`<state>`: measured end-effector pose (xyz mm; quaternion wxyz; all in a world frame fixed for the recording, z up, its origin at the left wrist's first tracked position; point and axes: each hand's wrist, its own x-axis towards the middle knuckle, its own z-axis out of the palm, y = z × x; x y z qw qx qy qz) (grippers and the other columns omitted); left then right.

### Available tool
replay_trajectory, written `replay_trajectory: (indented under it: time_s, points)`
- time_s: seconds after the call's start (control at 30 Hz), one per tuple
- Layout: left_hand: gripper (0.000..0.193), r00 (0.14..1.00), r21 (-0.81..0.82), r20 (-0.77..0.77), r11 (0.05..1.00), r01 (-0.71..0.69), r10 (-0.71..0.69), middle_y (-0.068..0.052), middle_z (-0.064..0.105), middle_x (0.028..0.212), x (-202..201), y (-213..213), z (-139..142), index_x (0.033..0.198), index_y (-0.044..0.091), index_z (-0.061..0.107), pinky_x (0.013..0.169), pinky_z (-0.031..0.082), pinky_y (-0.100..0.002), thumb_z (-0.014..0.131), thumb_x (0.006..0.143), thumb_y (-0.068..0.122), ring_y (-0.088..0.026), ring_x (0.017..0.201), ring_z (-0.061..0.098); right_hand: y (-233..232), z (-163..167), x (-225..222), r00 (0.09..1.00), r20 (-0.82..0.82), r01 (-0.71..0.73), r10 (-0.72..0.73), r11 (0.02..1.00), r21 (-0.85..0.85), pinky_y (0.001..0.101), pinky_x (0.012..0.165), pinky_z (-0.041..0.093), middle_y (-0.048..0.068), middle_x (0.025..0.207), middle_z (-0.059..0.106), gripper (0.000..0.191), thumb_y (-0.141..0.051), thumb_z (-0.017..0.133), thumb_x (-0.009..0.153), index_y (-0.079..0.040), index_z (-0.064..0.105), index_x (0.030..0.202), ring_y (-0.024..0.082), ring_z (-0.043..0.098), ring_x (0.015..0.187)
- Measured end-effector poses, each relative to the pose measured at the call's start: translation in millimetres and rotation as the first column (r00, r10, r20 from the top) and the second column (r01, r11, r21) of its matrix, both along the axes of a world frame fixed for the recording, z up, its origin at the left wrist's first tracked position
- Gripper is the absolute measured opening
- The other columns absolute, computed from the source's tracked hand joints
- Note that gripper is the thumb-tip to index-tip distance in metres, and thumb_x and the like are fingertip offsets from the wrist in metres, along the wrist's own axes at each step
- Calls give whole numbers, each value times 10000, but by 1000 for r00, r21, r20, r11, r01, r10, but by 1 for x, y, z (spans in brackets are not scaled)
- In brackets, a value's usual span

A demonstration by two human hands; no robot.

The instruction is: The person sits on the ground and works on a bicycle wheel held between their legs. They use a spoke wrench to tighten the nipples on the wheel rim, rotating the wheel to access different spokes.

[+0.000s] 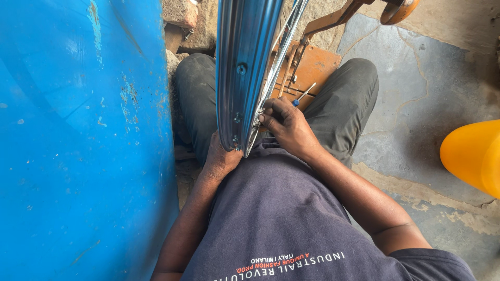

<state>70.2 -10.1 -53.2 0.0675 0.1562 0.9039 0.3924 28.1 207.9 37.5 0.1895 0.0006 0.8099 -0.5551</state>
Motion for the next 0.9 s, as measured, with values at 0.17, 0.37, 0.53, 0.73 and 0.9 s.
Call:
replay_trajectory:
  time_s: [0.17, 0.37, 0.53, 0.73, 0.9]
  points:
    - [280, 999, 53, -23, 998, -41, 43, -121, 649, 1020, 0, 0, 0, 1158, 52, 606, 829, 656, -403, 742, 914, 38, -251, 948, 735, 4, 7, -1, 991, 130, 64, -27, 956, -286, 337, 1011, 619, 103, 1164, 715, 314, -96, 541, 1024, -22, 575, 1327, 191, 709, 1111]
    - [114, 993, -60, 102, 997, -56, 62, -104, 687, 939, -3, 6, -7, 1078, 42, 641, 805, 657, -406, 685, 981, 81, -251, 915, 748, 11, 23, -3, 985, 171, 46, 22, 923, -382, 329, 1001, 597, 106, 1156, 716, 313, -114, 614, 1034, -16, 601, 1331, 176, 691, 1120]
    - [112, 996, -4, 57, 997, -71, 71, -117, 692, 909, -3, 10, -7, 1058, 30, 634, 747, 642, -413, 695, 989, 94, -262, 865, 736, 4, 18, 0, 970, 218, 188, -108, 900, -392, 322, 910, 644, 89, 1039, 747, 267, -135, 649, 1012, -26, 609, 1253, 165, 737, 990]
    - [111, 995, 39, -75, 997, -68, 71, -98, 675, 921, -5, 7, -5, 1036, 39, 639, 768, 635, -411, 711, 960, 75, -264, 875, 727, 1, 5, 1, 935, 284, 333, -214, 806, -489, 322, 828, 634, 91, 1060, 724, 227, -104, 645, 1025, -2, 630, 1227, 171, 713, 970]
    - [133, 988, 84, -146, 996, -34, 46, -107, 652, 961, -4, 7, -5, 1053, 25, 623, 777, 634, -403, 718, 962, 46, -264, 891, 708, 11, 7, -3, 943, 177, 326, -281, 887, -327, 297, 840, 671, 93, 1029, 736, 236, -128, 654, 1017, -15, 632, 1224, 170, 751, 948]
